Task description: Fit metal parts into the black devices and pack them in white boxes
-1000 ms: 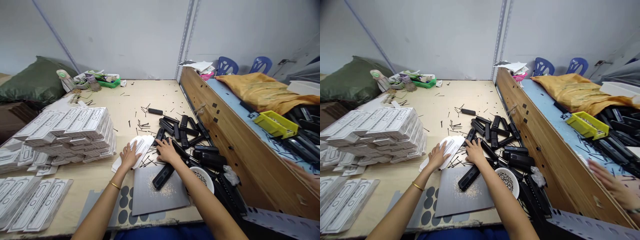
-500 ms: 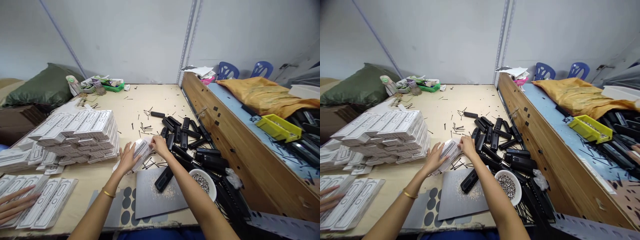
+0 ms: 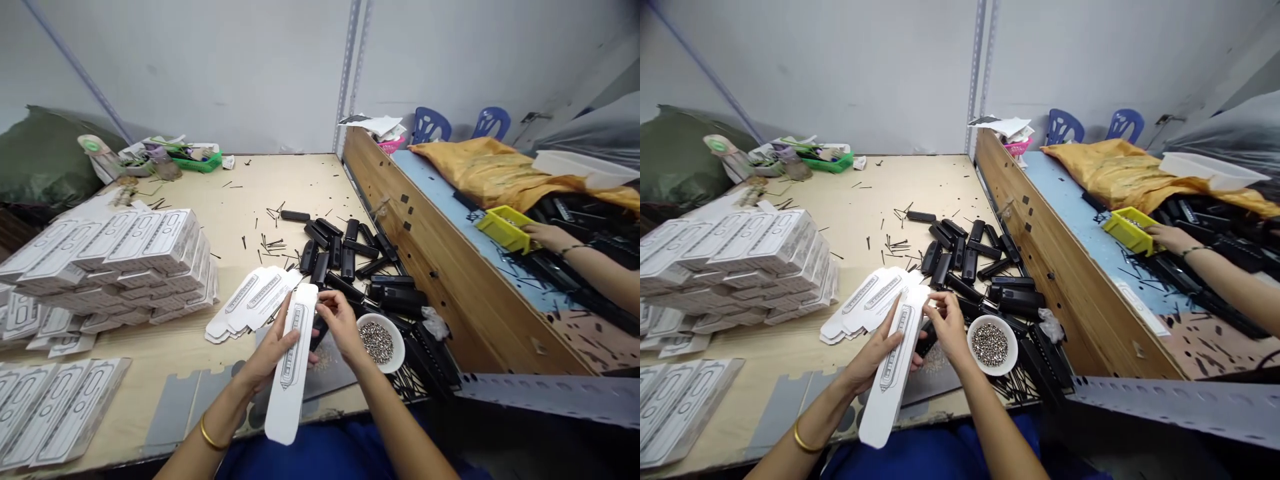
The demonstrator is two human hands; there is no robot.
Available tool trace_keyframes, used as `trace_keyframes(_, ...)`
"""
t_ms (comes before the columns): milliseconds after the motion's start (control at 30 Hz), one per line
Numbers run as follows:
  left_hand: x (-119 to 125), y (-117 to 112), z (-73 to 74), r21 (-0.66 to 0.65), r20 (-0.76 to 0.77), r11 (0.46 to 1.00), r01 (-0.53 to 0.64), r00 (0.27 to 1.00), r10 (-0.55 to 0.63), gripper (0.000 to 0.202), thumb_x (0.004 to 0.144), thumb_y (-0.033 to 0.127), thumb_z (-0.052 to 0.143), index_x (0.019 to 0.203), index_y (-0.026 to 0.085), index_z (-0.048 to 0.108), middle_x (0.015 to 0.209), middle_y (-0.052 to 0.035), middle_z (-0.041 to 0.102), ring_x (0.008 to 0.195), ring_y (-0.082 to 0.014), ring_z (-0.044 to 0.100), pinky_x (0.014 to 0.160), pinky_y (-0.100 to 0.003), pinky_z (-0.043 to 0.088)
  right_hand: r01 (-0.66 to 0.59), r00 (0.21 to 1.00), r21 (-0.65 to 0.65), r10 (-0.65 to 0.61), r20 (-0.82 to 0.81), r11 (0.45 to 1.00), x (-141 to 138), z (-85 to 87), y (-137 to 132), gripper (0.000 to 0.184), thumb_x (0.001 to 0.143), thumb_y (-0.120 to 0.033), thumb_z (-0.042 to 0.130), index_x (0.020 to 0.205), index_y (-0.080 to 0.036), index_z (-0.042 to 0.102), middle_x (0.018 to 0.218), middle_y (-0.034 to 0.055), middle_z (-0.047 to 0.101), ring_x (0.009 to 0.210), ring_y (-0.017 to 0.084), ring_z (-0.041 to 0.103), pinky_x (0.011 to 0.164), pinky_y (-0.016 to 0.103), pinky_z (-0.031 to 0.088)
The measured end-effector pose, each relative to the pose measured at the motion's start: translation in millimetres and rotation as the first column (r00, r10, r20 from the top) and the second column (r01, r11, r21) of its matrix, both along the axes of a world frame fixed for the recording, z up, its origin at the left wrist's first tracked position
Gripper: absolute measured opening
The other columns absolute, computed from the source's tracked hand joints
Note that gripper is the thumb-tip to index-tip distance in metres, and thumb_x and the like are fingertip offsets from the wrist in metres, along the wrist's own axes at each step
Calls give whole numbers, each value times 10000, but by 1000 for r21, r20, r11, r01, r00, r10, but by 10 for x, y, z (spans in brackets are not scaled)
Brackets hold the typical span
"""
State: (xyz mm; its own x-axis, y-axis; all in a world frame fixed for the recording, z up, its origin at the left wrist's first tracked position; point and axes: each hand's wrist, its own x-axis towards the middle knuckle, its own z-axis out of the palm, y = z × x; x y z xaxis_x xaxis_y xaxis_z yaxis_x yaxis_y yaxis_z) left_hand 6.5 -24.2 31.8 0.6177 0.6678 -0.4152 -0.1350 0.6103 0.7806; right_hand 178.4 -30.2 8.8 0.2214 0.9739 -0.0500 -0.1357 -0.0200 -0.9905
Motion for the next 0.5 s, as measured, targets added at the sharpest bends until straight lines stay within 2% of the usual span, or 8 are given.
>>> trace_keyframes(67, 18, -32, 44, 32, -38, 999, 7, 999, -6, 900, 815, 404, 682, 1460, 392, 54, 1054, -66, 595, 725, -214, 685, 677, -383, 572, 21, 1000, -50, -20, 22, 999, -150, -61, -139, 313, 863, -472, 503, 965, -195, 608, 1015, 39, 560, 938, 122, 518, 867, 251, 413)
trace_keyframes(133, 35, -77, 55, 43, -82, 999, 30, 996, -26, 814, 805, 412, 687, 1429, 330, 170, 968, -43, 585, 660, -188, 662, 624, -361, 569, 0, 999, -51, 2, 33, 999, -251, -108, -240, 366, 884, -493, 445, 817, -169, 600, 983, 47, 543, 950, 130, 516, 877, 257, 411)
trace_keyframes(200, 56, -130, 26, 59, -113, 998, 27, 993, -21, 778, 803, 430, 683, 1402, 276, 211, 878, -21, 575, 632, -172, 638, 604, -348, 562, 14, 999, -64, -12, 42, 998, -302, -138, -301, 371, 871, -492, 468, 722, -158, 534, 910, 38, 528, 882, 120, 511, 837, 251, 414)
trace_keyframes(233, 68, -154, 2, 78, -124, 997, 11, 992, -1, 793, 807, 438, 676, 1411, 269, 190, 857, -17, 578, 631, -170, 633, 608, -350, 560, 32, 999, -80, -30, 26, 996, -316, -143, -320, 338, 863, -484, 487, 756, -165, 523, 895, 30, 530, 845, 113, 510, 810, 246, 418)
trace_keyframes(300, 86, -187, -44, 112, -138, 993, -43, 989, 58, 884, 817, 443, 663, 1455, 299, 69, 871, -21, 598, 634, -172, 636, 632, -369, 557, 77, 996, -102, -81, -37, 992, -332, -133, -341, 286, 853, -467, 514, 940, -194, 520, 916, 20, 557, 826, 108, 523, 787, 239, 428)
trace_keyframes(367, 90, -207, -75, 96, -153, 993, -65, 985, 80, 984, 826, 453, 650, 1472, 340, -83, 918, -38, 621, 626, -180, 645, 644, -391, 552, 97, 991, -91, -105, -80, 991, -340, -102, -337, 320, 840, -461, 543, 1029, -204, 512, 942, 20, 578, 861, 109, 538, 798, 232, 431)
trace_keyframes(433, 78, -227, -87, 86, -183, 995, -41, 982, 56, 1055, 827, 465, 644, 1472, 322, -178, 934, -55, 635, 628, -188, 646, 643, -388, 543, 65, 989, -91, -76, -128, 994, -334, -68, -300, 321, 822, -489, 560, 862, -172, 536, 842, 14, 565, 803, 103, 525, 752, 219, 423)
trace_keyframes(500, 56, -255, -87, 166, -257, 986, -13, 965, 56, 1078, 827, 468, 639, 1489, 261, -185, 951, -74, 650, 690, -197, 649, 669, -362, 530, 13, 974, -127, -41, -222, 992, -315, -44, -232, 379, 782, -518, 597, 733, -156, 495, 743, -6, 518, 704, 84, 483, 672, 205, 402)
